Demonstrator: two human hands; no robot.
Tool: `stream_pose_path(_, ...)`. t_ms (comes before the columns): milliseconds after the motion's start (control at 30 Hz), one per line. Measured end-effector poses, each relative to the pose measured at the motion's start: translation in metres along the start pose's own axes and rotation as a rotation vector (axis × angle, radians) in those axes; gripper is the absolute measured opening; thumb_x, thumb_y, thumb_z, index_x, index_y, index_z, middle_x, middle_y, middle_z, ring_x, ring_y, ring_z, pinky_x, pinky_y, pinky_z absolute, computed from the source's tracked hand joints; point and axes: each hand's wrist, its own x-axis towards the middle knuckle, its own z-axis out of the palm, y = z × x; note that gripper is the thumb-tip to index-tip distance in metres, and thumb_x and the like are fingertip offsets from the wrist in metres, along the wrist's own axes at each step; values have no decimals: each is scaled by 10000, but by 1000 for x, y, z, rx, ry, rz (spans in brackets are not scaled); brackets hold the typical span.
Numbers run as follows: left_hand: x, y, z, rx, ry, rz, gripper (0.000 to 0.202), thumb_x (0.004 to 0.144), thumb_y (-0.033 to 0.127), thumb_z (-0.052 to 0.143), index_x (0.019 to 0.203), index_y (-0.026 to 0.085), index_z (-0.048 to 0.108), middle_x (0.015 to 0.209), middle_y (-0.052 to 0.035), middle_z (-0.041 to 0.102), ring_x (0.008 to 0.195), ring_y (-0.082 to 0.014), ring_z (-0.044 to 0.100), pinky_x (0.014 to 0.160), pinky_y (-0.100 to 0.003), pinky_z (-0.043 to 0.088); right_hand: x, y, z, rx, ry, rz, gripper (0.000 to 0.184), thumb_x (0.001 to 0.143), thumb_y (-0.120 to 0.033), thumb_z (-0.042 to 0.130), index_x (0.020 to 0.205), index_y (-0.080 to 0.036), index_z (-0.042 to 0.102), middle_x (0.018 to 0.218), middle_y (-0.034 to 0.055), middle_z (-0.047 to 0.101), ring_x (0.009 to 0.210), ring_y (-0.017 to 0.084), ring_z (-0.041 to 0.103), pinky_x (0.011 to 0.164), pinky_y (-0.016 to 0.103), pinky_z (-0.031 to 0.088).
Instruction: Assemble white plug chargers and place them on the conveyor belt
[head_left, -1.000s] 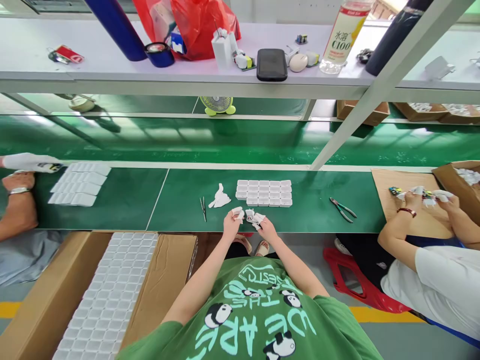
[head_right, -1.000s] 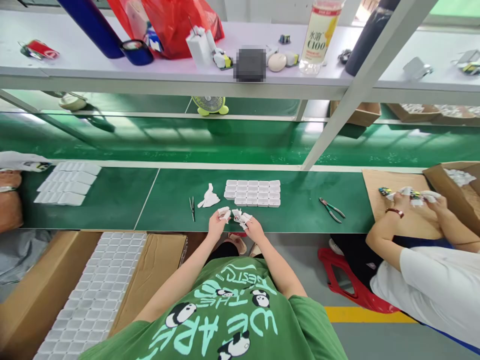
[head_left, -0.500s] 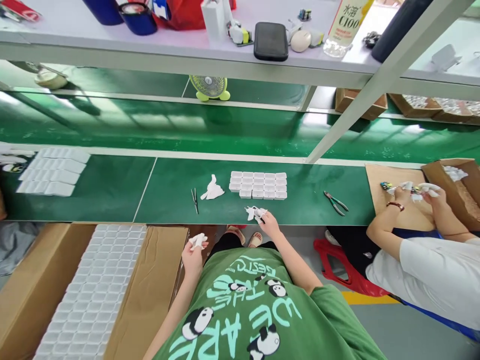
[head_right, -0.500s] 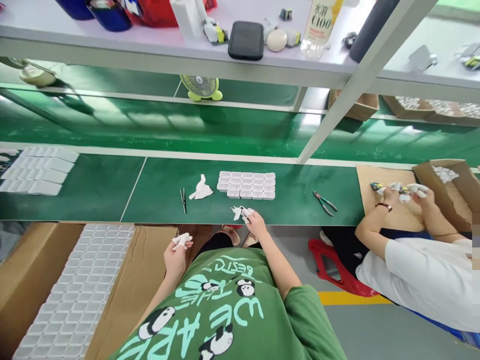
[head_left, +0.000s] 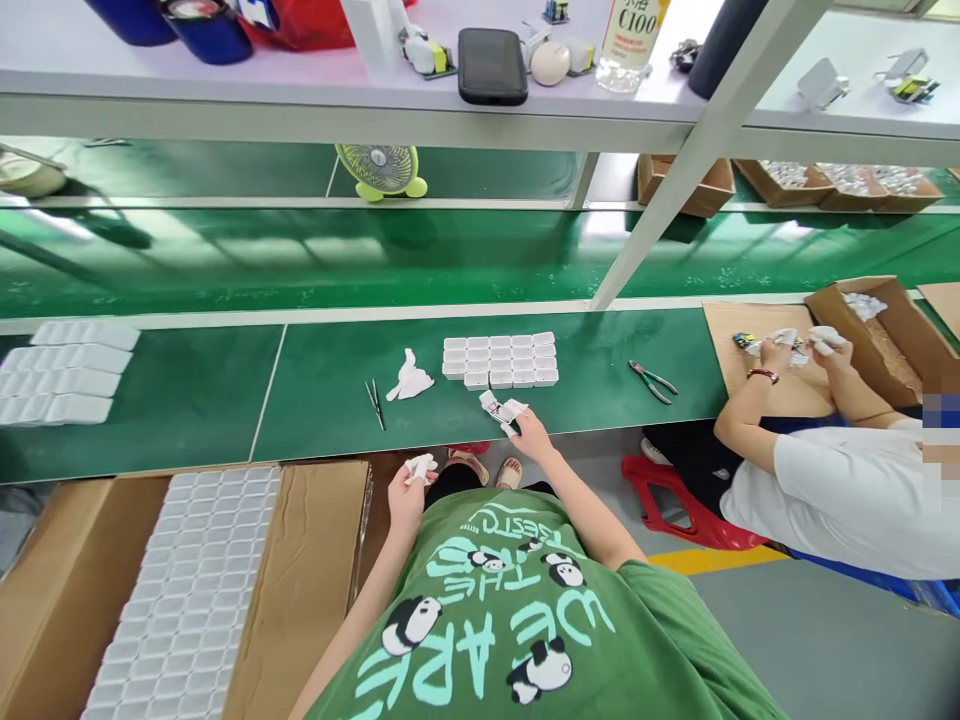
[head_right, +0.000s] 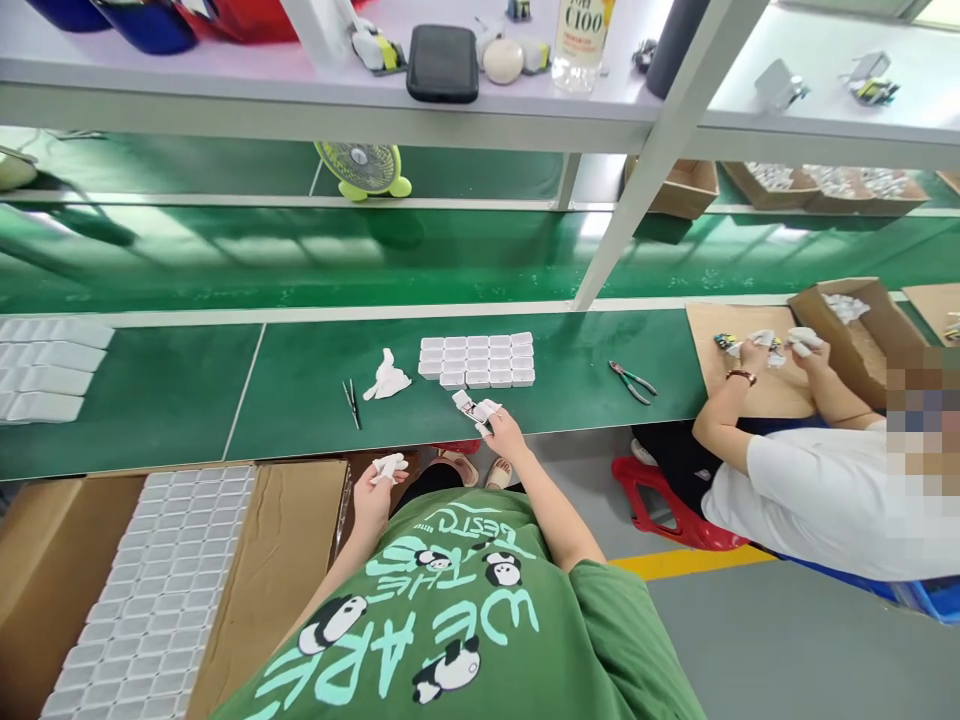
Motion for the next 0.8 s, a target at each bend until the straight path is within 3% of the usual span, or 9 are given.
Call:
stream_pose_path(200, -4, -5, 4, 4, -13, -11, 429, 605, 309, 626, 978, 128, 735, 788, -52, 758, 689, -167, 682, 727, -308, 542, -5, 2, 7, 8, 50, 81, 503, 953, -255, 600, 1445, -167, 550, 1394, 186, 643, 1328, 296, 606, 1127, 493, 517)
stream_pose_path(600, -8, -8, 7, -29, 0, -17, 419, 611, 363, 663, 952, 131, 741, 815, -75, 768, 679, -173, 684, 691, -317, 565, -4, 0, 10, -3, 90, 44, 353, 970, -225, 530, 1284, -188, 687, 1375, 177, 648, 1345, 289, 591, 1157, 496, 495)
stream_pose_path(700, -4, 0, 14, -23, -57, -49, 441, 597, 389, 691, 953, 130, 728, 817, -74, 760, 667, -165, 674, 680, -310, 557, 1, -8, 3, 24, 66, 57, 340, 943, -197, 542, 1245, -182, 698, 1343, 186, 659, 1321, 293, 605, 1145, 501, 501)
stream_pose_path(800, -4, 22, 29, 10, -192, -28, 522, 605, 403, 755, 1062, 155, 707, 965, -100, 770, 765, -185, 701, 710, -316, 568, 6, -34, -14, 109, 92, 76, 395, 931, -227, 572, 1317, -171, 636, 1283, 182, 687, 1234, 290, 660, 1091, 495, 544)
